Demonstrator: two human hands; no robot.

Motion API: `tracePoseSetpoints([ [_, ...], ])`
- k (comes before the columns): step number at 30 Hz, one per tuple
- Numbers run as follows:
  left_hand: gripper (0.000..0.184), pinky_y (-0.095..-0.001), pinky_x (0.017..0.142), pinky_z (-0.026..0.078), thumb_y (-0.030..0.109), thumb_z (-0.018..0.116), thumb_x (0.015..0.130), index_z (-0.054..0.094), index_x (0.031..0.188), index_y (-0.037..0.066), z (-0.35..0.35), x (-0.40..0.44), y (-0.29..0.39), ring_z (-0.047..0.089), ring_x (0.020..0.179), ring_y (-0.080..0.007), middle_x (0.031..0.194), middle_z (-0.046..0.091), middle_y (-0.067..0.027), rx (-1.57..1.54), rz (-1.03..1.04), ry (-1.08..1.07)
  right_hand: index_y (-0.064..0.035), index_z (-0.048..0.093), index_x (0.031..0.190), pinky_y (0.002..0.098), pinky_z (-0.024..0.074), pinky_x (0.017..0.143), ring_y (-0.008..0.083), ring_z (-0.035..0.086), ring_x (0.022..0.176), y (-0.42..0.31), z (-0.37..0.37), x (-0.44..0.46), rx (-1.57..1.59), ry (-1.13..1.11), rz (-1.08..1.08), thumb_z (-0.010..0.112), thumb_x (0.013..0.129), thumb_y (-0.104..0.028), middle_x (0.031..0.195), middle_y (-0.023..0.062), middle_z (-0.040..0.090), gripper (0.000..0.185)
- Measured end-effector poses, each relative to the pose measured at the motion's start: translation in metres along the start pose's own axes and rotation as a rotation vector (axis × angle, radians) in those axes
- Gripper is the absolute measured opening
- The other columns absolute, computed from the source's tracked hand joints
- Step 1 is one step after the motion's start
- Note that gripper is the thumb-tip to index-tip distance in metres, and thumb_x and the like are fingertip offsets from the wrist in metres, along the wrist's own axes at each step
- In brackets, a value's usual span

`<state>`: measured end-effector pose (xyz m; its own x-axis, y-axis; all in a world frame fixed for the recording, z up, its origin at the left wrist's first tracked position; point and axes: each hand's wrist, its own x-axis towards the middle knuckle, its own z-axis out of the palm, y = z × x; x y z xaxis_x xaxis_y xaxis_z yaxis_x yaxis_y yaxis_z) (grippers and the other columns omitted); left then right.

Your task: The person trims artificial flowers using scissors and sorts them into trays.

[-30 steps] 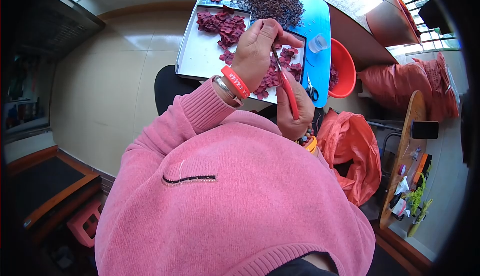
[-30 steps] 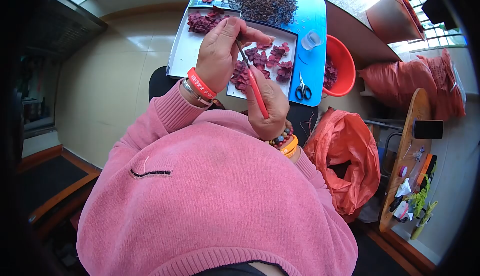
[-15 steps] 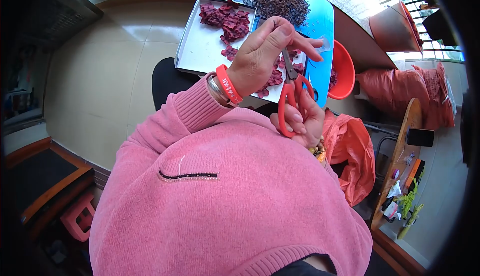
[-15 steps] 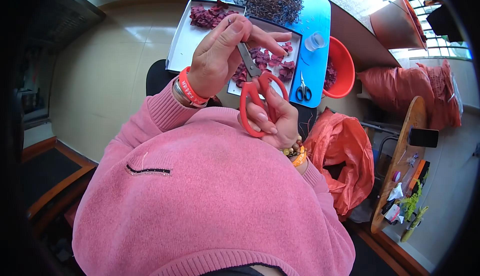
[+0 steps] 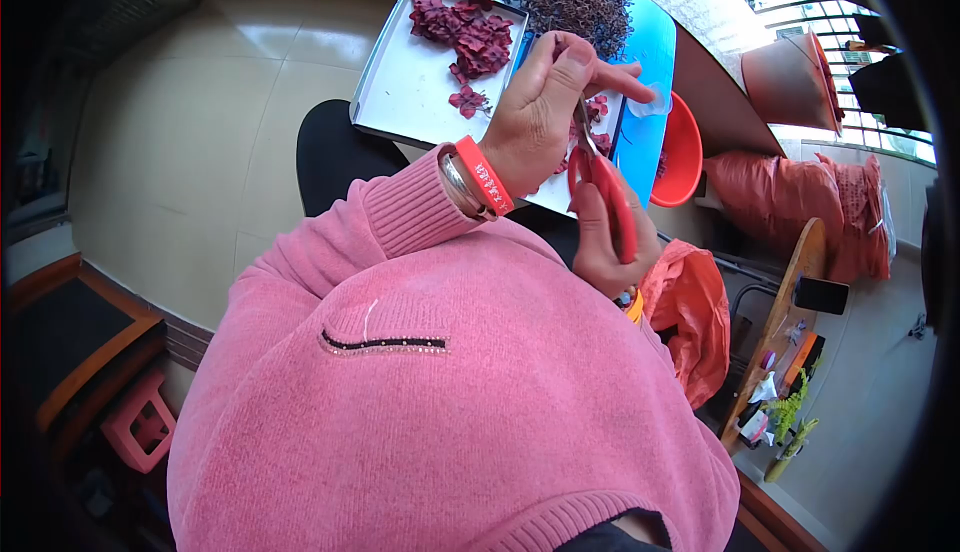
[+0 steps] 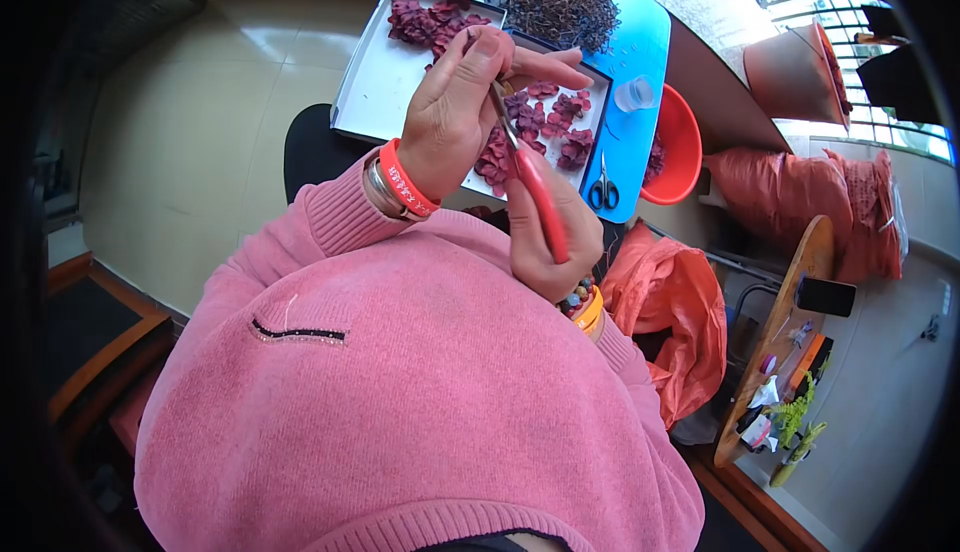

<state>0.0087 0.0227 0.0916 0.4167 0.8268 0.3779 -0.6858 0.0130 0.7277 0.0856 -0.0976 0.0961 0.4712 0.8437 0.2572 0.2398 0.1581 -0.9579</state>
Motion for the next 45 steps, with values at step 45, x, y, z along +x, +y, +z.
tracePoseSetpoints([
  [45, 0.026, -0.0373, 0.098, 0.037, 0.012, 0.045, 0.092, 0.039, 0.114, -0.002, -0.058, -0.027, -0.008, 0.057, 0.095, -0.0218, 0.111, 0.055, -0.0172, -0.031, -0.147, 0.082, 0.0055, 0.052, 0.112, 0.017, 0.0248, 0.039, 0.0081, 0.04, 0.045, 0.017, 0.012, 0.025, 0.529, -0.25, 0.645, 0.054, 0.087, -0.016, 0.08, 0.0138, 0.058, 0.033],
])
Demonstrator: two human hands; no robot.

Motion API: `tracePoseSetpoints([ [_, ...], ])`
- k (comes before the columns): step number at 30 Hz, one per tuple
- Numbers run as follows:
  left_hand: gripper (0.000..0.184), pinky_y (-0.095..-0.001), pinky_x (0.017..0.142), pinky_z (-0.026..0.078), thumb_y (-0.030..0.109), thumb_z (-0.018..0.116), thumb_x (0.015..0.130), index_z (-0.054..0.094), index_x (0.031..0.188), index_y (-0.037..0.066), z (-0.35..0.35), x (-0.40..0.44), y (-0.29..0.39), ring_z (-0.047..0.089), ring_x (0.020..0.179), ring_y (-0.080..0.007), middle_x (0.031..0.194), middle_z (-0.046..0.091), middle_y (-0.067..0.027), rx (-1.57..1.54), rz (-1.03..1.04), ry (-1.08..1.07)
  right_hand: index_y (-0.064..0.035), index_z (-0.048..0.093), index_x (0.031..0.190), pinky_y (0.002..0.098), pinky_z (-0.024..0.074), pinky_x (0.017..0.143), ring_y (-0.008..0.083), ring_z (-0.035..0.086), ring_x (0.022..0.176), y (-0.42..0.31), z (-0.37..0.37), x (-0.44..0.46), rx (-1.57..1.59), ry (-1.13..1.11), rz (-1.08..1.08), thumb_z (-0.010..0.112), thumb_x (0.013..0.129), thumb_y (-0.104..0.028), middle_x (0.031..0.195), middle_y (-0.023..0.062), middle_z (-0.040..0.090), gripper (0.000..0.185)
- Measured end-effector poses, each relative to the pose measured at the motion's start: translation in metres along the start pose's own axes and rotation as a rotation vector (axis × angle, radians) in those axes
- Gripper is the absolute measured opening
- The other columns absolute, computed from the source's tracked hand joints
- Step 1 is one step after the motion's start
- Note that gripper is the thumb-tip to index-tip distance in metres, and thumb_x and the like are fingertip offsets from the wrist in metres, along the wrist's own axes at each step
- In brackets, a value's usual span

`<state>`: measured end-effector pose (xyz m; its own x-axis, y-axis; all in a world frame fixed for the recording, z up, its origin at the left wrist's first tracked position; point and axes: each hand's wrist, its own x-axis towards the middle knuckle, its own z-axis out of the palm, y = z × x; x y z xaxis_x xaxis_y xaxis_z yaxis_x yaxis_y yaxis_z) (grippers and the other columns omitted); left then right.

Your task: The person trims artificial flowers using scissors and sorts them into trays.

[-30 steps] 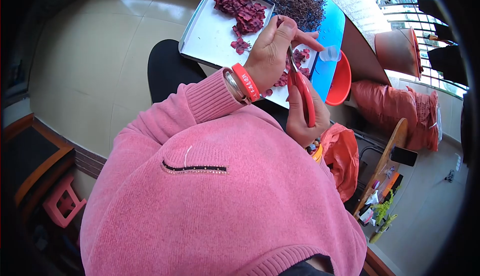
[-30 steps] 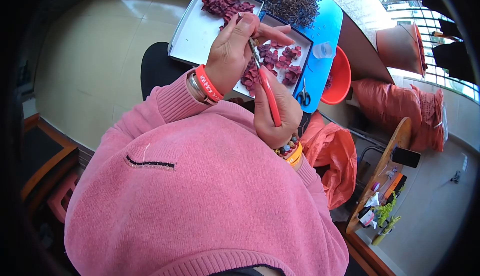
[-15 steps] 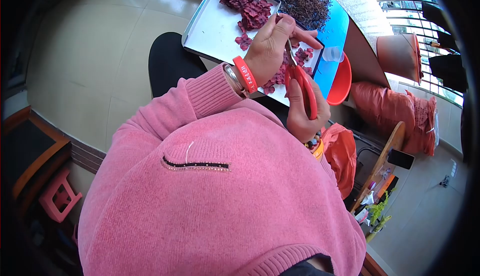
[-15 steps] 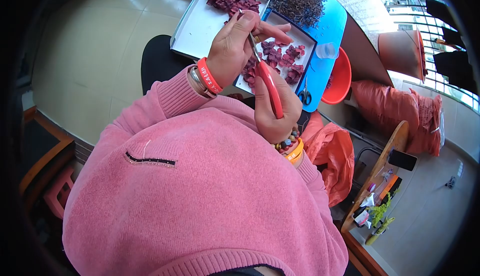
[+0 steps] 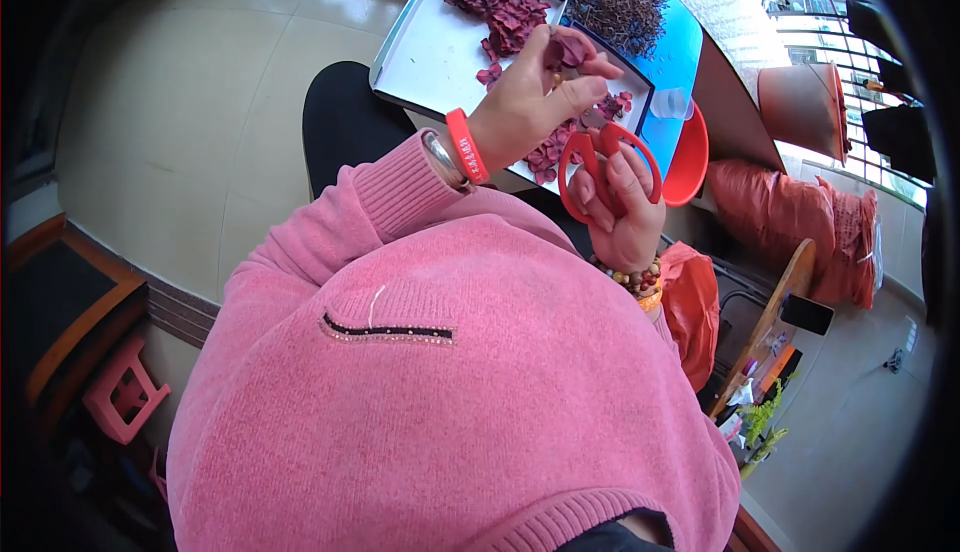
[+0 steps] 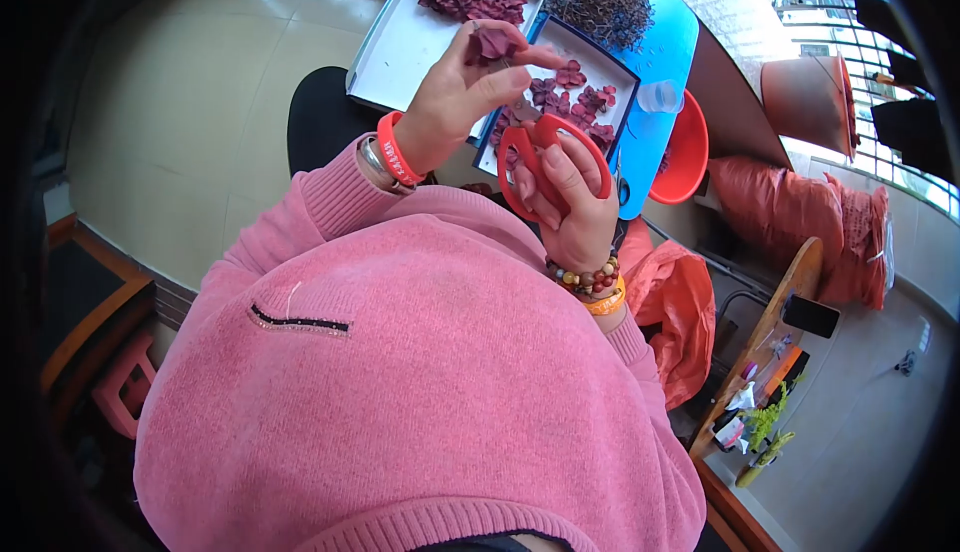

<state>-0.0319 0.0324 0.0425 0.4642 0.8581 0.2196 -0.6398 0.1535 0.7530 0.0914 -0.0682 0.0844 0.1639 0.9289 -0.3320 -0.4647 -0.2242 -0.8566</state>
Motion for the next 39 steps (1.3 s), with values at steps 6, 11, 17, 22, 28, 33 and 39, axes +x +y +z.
tracePoseSetpoints([
  [6, 0.061, -0.0333, 0.093, 0.036, 0.023, 0.073, 0.074, 0.036, 0.119, 0.002, -0.019, -0.016, -0.008, 0.047, 0.107, -0.0193, 0.11, 0.049, -0.0107, 0.414, 0.16, 0.13, 0.0062, 0.052, 0.115, 0.0213, 0.0496, 0.062, 0.014, 0.06, 0.073, 0.005, -0.013, -0.01, 0.019, -0.024, -0.07, 0.058, 0.085, -0.009, 0.101, 0.0138, 0.062, 0.034],
  [11, 0.041, -0.0297, 0.084, 0.04, 0.018, 0.069, 0.077, 0.048, 0.108, 0.003, -0.005, -0.018, 0.004, 0.05, 0.097, -0.0162, 0.1, 0.055, -0.0068, 0.551, 0.272, 0.174, 0.0066, 0.053, 0.113, 0.0214, 0.0473, 0.063, 0.0124, 0.058, 0.07, 0.009, -0.013, -0.015, -0.064, -0.02, -0.111, 0.06, 0.084, -0.013, 0.089, 0.0104, 0.062, 0.036],
  [17, 0.026, -0.0223, 0.074, 0.045, 0.01, 0.055, 0.089, 0.046, 0.111, 0.0, -0.012, -0.02, -0.002, 0.054, 0.082, -0.0114, 0.093, 0.056, -0.0059, 0.801, 0.374, 0.175, 0.0048, 0.055, 0.113, 0.0214, 0.0458, 0.066, 0.0123, 0.057, 0.069, 0.01, -0.012, -0.021, -0.244, 0.031, -0.176, 0.061, 0.085, -0.017, 0.083, 0.0079, 0.061, 0.036],
  [22, 0.018, -0.0328, 0.08, 0.045, 0.009, 0.055, 0.087, 0.051, 0.103, 0.001, -0.018, -0.019, 0.002, 0.058, 0.074, -0.0156, 0.084, 0.059, -0.0079, 1.126, 0.563, 0.175, 0.0044, 0.055, 0.112, 0.0216, 0.0464, 0.065, 0.0113, 0.057, 0.07, 0.011, -0.011, -0.024, -0.288, 0.024, -0.24, 0.061, 0.085, -0.013, 0.085, 0.008, 0.061, 0.033],
  [28, 0.014, -0.0447, 0.086, 0.041, 0.005, 0.053, 0.084, 0.055, 0.097, 0.001, -0.014, -0.017, 0.012, 0.058, 0.073, -0.0283, 0.083, 0.059, -0.0132, 1.42, 0.681, 0.12, 0.0031, 0.056, 0.111, 0.0217, 0.0478, 0.064, 0.0113, 0.058, 0.072, 0.019, -0.017, -0.026, -0.498, 0.022, -0.391, 0.061, 0.085, -0.011, 0.089, 0.008, 0.062, 0.031],
  [33, 0.014, -0.0379, 0.069, 0.045, 0.005, 0.051, 0.085, 0.053, 0.098, 0.0, -0.018, -0.023, 0.002, 0.055, 0.069, -0.0315, 0.078, 0.057, -0.0137, 1.404, 0.579, 0.134, 0.0031, 0.056, 0.111, 0.026, 0.0474, 0.062, 0.0188, 0.06, 0.069, 0.02, -0.026, -0.013, -1.079, -0.049, -0.841, 0.064, 0.079, -0.005, 0.087, 0.0132, 0.063, 0.035],
  [39, 0.016, -0.0381, 0.06, 0.044, 0.002, 0.052, 0.081, 0.05, 0.097, 0.0, -0.011, -0.023, -0.003, 0.053, 0.066, -0.0319, 0.073, 0.054, -0.0141, 1.215, 0.502, 0.156, 0.004, 0.056, 0.111, 0.0249, 0.0435, 0.055, 0.0184, 0.057, 0.061, 0.019, -0.024, -0.008, -1.157, -0.06, -0.978, 0.062, 0.078, -0.003, 0.08, 0.0125, 0.062, 0.034],
])
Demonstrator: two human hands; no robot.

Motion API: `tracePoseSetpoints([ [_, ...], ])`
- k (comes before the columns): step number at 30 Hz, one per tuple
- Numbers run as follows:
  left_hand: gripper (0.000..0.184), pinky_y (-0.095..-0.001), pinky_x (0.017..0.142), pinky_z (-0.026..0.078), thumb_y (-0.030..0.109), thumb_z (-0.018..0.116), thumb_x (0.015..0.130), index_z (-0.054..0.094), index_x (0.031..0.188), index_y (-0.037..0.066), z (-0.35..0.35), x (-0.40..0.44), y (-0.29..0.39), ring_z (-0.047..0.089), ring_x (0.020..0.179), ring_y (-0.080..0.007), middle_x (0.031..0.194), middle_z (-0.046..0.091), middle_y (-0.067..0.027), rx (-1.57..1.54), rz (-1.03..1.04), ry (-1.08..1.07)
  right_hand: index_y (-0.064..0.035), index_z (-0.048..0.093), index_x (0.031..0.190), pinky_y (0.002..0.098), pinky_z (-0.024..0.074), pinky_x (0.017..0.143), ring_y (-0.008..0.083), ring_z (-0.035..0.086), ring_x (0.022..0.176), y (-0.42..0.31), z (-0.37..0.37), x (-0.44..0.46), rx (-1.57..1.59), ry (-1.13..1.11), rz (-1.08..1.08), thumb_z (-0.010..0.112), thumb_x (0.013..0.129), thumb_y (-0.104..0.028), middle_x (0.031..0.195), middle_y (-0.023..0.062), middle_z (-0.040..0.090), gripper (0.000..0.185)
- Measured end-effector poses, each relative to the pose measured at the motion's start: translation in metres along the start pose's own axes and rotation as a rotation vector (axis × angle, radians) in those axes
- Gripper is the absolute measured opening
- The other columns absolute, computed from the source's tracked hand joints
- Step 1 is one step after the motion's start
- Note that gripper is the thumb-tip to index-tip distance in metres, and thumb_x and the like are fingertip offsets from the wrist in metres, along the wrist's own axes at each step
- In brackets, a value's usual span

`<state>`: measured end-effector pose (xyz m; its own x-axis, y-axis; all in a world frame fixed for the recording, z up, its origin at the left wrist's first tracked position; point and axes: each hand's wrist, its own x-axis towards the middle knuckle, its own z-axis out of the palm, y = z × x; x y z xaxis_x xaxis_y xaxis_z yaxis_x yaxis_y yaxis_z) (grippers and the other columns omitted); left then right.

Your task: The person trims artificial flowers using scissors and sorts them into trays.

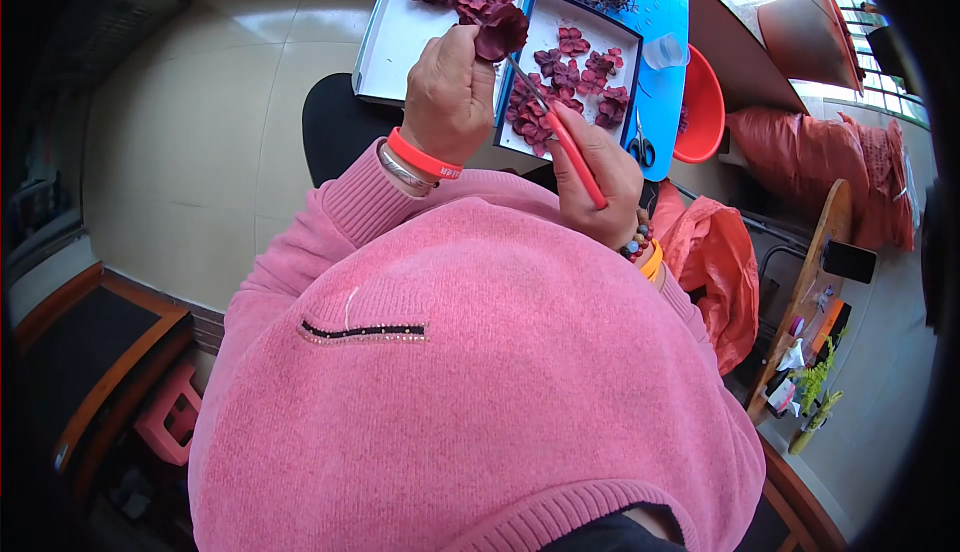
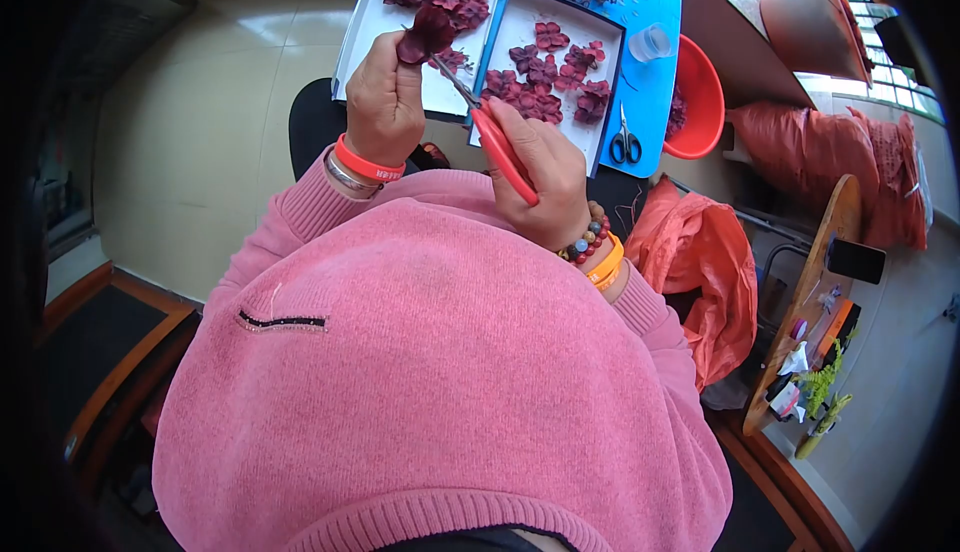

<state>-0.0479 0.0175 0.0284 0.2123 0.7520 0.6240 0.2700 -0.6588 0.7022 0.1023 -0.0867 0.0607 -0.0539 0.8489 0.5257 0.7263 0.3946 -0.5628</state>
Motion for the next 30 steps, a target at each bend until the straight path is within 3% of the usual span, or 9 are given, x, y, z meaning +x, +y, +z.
tracePoseSetpoints([
  [3, 0.013, -0.036, 0.058, 0.046, 0.0, 0.05, 0.083, 0.051, 0.097, 0.0, 0.0, 0.003, 0.0, 0.055, 0.067, -0.0323, 0.075, 0.055, -0.0144, -0.088, 0.014, 0.035, 0.0047, 0.054, 0.113, 0.0211, 0.0417, 0.053, 0.0141, 0.054, 0.056, -0.025, -0.005, 0.004, 0.881, 0.087, 1.008, 0.058, 0.083, -0.005, 0.076, 0.0096, 0.061, 0.032],
  [7, 0.011, -0.0345, 0.058, 0.046, 0.0, 0.049, 0.085, 0.052, 0.096, 0.0, 0.0, 0.003, -0.006, 0.057, 0.067, -0.0325, 0.076, 0.056, -0.0147, -0.112, 0.001, 0.004, 0.0041, 0.059, 0.104, 0.0173, 0.0343, 0.049, 0.0044, 0.045, 0.049, -0.017, -0.017, 0.015, 1.498, -0.094, 1.141, 0.059, 0.085, -0.013, 0.069, 0.0053, 0.058, 0.026],
  [8, 0.01, -0.0346, 0.058, 0.046, 0.0, 0.049, 0.085, 0.052, 0.095, 0.0, -0.003, 0.006, -0.005, 0.056, 0.066, -0.0324, 0.075, 0.056, -0.0148, -0.113, 0.008, -0.005, 0.0036, 0.06, 0.1, 0.0169, 0.0313, 0.047, 0.0028, 0.042, 0.046, -0.023, -0.016, 0.018, 1.48, -0.03, 1.176, 0.06, 0.085, -0.015, 0.067, 0.0053, 0.058, 0.025],
  [12, 0.011, -0.0278, 0.051, 0.041, 0.002, 0.045, 0.089, 0.053, 0.096, 0.0, -0.004, 0.005, -0.015, 0.052, 0.055, -0.0204, 0.071, 0.056, -0.0103, -0.068, 0.09, -0.044, 0.0044, 0.06, 0.103, 0.0191, 0.0366, 0.047, 0.007, 0.05, 0.051, -0.029, -0.006, 0.016, 0.808, 0.03, 0.939, 0.059, 0.084, -0.011, 0.07, 0.0062, 0.061, 0.024],
  [15, 0.009, -0.0291, 0.051, 0.041, 0.001, 0.045, 0.089, 0.053, 0.093, 0.0, -0.008, 0.003, -0.008, 0.053, 0.056, -0.0235, 0.071, 0.056, -0.0122, -0.046, -0.022, -0.033, 0.0038, 0.062, 0.102, 0.02, 0.0421, 0.053, 0.0075, 0.054, 0.059, -0.014, 0.015, 0.009, 0.309, 0.086, 0.299, 0.061, 0.083, -0.009, 0.075, 0.0047, 0.063, 0.023],
  [20, 0.009, -0.0289, 0.051, 0.041, 0.002, 0.046, 0.088, 0.053, 0.093, 0.0, -0.005, 0.004, -0.008, 0.052, 0.056, -0.0222, 0.068, 0.055, -0.0118, -0.079, -0.044, 0.003, 0.0035, 0.063, 0.1, 0.0192, 0.0425, 0.052, 0.0085, 0.056, 0.061, -0.032, 0.014, 0.011, 0.512, 0.122, 0.638, 0.062, 0.082, -0.01, 0.074, 0.0048, 0.063, 0.022],
  [24, 0.008, -0.0355, 0.059, 0.045, 0.002, 0.048, 0.086, 0.052, 0.093, 0.001, -0.005, 0.004, -0.008, 0.056, 0.067, -0.0316, 0.075, 0.056, -0.0149, -0.137, -0.057, -0.017, 0.0042, 0.057, 0.103, 0.0168, 0.0297, 0.041, 0.007, 0.047, 0.047, -0.025, 0.012, 0.014, 1.155, 0.199, 1.141, 0.062, 0.082, -0.012, 0.068, 0.0089, 0.058, 0.027],
  [27, 0.009, -0.0332, 0.057, 0.046, 0.001, 0.046, 0.087, 0.053, 0.093, 0.001, -0.01, 0.005, -0.012, 0.058, 0.067, -0.0285, 0.076, 0.056, -0.0137, -0.212, -0.099, -0.07, 0.0044, 0.055, 0.106, 0.0165, 0.0301, 0.041, 0.0082, 0.048, 0.047, -0.015, -0.001, 0.017, 1.446, 0.014, 1.185, 0.062, 0.082, -0.011, 0.068, 0.0097, 0.057, 0.029],
  [30, 0.01, -0.0345, 0.064, 0.044, 0.005, 0.051, 0.085, 0.053, 0.094, 0.002, -0.015, 0.008, -0.017, 0.057, 0.069, -0.0252, 0.077, 0.057, -0.0113, -0.306, -0.188, -0.174, 0.0044, 0.058, 0.105, 0.0158, 0.037, 0.048, 0.007, 0.052, 0.058, -0.014, 0.007, 0.008, 0.981, 0.063, 0.941, 0.062, 0.084, -0.015, 0.072, 0.0055, 0.059, 0.029],
])
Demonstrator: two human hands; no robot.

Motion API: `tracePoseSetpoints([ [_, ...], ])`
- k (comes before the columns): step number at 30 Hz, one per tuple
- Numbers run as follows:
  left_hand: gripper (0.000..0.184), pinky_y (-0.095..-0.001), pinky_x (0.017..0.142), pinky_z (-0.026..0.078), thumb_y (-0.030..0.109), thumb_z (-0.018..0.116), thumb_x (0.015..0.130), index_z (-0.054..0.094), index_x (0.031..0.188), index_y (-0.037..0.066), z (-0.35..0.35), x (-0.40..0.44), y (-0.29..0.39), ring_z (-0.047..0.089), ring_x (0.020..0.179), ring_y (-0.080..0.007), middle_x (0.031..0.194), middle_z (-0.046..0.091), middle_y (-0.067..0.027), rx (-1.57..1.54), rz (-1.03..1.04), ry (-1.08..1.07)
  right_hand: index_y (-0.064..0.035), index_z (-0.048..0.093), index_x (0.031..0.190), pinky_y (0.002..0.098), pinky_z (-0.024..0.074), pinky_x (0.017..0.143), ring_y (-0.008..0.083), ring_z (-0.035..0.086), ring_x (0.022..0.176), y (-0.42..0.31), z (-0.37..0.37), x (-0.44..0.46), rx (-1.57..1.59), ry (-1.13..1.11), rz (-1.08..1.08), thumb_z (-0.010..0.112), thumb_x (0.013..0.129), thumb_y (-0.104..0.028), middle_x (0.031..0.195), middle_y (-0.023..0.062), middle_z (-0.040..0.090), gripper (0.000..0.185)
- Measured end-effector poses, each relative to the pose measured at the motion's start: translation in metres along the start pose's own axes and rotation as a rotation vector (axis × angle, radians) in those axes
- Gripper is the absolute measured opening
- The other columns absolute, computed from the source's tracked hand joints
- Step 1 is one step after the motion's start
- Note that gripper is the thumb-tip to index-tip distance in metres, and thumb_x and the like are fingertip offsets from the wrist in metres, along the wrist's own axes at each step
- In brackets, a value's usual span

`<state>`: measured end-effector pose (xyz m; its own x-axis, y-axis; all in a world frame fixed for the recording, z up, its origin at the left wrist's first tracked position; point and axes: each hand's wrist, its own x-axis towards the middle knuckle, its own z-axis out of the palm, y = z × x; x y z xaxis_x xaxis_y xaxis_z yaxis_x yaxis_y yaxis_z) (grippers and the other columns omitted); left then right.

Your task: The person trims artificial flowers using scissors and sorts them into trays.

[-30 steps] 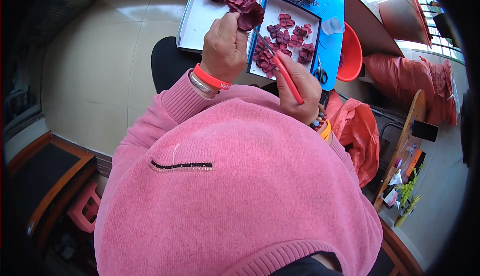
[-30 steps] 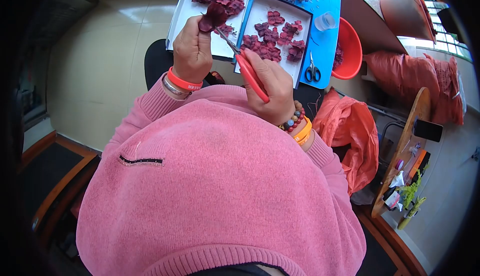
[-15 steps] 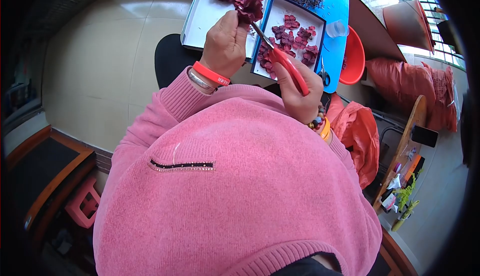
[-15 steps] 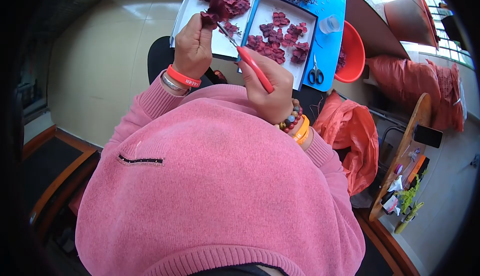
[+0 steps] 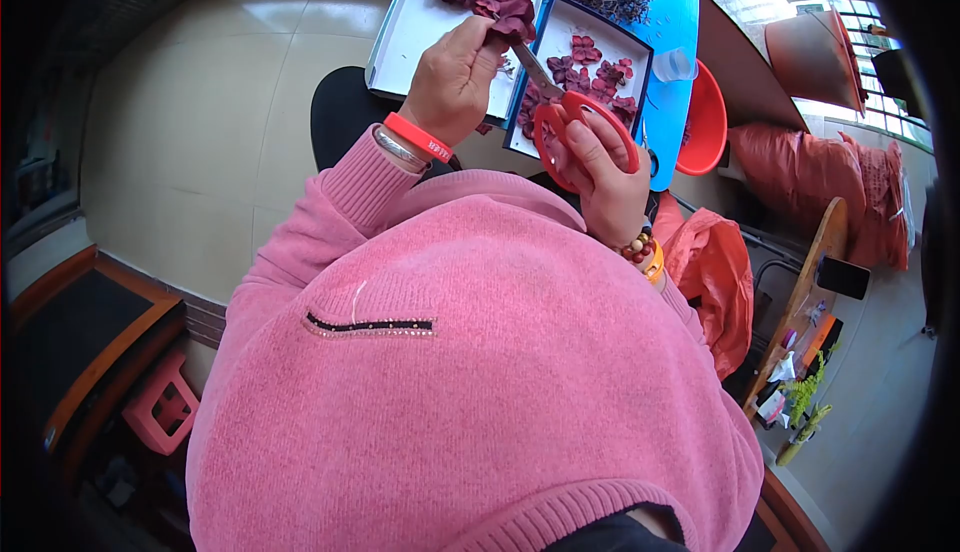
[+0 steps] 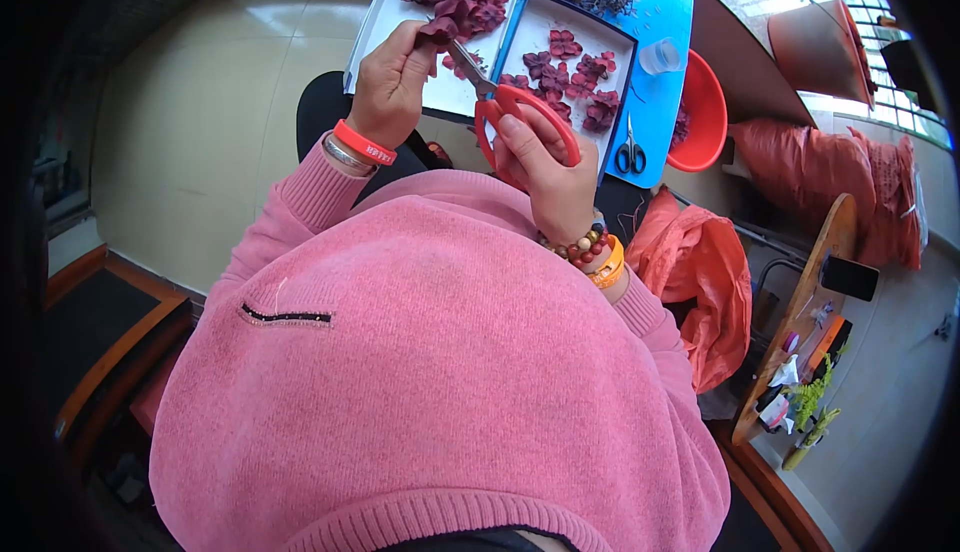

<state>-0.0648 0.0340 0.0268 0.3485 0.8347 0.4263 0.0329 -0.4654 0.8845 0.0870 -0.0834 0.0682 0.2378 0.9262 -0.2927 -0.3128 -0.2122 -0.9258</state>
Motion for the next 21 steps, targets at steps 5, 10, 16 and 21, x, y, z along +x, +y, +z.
tracePoseSetpoints([
  [5, 0.037, -0.036, 0.077, 0.033, 0.024, 0.063, 0.074, 0.046, 0.099, 0.003, 0.001, -0.002, 0.004, 0.05, 0.072, -0.0204, 0.079, 0.051, -0.0071, 0.449, 0.185, 0.169, 0.0011, 0.06, 0.107, 0.0179, 0.0435, 0.059, 0.0065, 0.055, 0.067, -0.002, 0.0, -0.006, -0.394, 0.058, -0.248, 0.062, 0.084, -0.014, 0.083, 0.0032, 0.062, 0.027],
  [10, 0.04, -0.0353, 0.076, 0.033, 0.035, 0.066, 0.075, 0.047, 0.093, 0.005, 0.001, 0.0, 0.02, 0.048, 0.068, -0.0185, 0.076, 0.049, -0.0055, 0.634, 0.269, 0.119, -0.0004, 0.061, 0.106, 0.02, 0.0457, 0.062, 0.0083, 0.058, 0.072, 0.007, -0.004, -0.004, -0.522, 0.032, -0.451, 0.062, 0.083, -0.011, 0.087, 0.0065, 0.064, 0.026],
  [16, 0.025, -0.038, 0.078, 0.032, 0.028, 0.058, 0.084, 0.05, 0.093, 0.006, 0.002, 0.0, 0.006, 0.052, 0.071, -0.0213, 0.08, 0.053, -0.0061, 0.823, 0.351, 0.122, 0.0008, 0.061, 0.104, 0.0224, 0.0471, 0.064, 0.0132, 0.061, 0.072, 0.011, -0.011, -0.006, -0.626, 0.049, -0.536, 0.066, 0.079, -0.008, 0.088, 0.0112, 0.065, 0.028],
  [21, 0.018, -0.0391, 0.079, 0.032, 0.02, 0.055, 0.085, 0.052, 0.095, 0.006, 0.0, -0.002, 0.009, 0.054, 0.074, -0.0233, 0.084, 0.056, -0.0067, 0.836, 0.346, 0.119, 0.0014, 0.061, 0.104, 0.0231, 0.0476, 0.064, 0.0151, 0.062, 0.073, 0.013, -0.011, -0.007, -0.661, 0.046, -0.564, 0.066, 0.078, -0.008, 0.088, 0.0127, 0.065, 0.028],
])
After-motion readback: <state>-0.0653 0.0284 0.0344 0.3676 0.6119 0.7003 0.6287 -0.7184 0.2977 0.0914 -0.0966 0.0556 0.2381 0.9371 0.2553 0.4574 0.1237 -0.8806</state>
